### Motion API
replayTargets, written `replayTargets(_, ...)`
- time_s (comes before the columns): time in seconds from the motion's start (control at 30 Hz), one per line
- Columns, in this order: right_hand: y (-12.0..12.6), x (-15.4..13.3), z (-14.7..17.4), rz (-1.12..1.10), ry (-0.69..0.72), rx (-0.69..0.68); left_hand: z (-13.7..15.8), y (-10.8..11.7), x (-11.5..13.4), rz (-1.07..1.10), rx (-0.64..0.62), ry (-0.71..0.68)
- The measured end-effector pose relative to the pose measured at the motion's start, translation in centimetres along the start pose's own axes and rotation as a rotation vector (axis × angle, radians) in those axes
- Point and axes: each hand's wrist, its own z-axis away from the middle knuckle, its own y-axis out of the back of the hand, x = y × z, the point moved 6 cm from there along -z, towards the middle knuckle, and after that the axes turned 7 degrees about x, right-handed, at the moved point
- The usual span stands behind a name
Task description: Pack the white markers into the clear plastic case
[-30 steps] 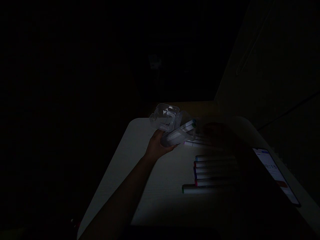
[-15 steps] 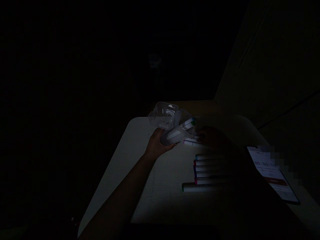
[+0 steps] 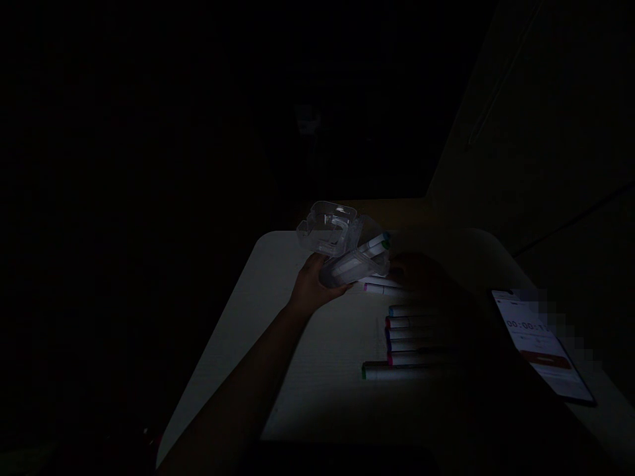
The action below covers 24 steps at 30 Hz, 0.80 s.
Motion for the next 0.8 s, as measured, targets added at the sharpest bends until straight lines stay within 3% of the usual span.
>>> replayTargets(0.13, -0.6, -0.1, -0.2, 0.010, -0.001, -0.016, 0.0, 0.0, 0.1, -0.017, 0.001, -0.012)
replayTargets(0.37, 0.8, 0.4, 1.2, 0.040, -0.041, -0.003, -0.1, 0.1, 0.0, -0.009, 0.005, -0.026)
replayTargets(0.8, 0.9, 0.0, 1.2, 0.024, -0.049, 0.029, 0.0, 0.1, -0.1, -0.001, -0.006, -0.015)
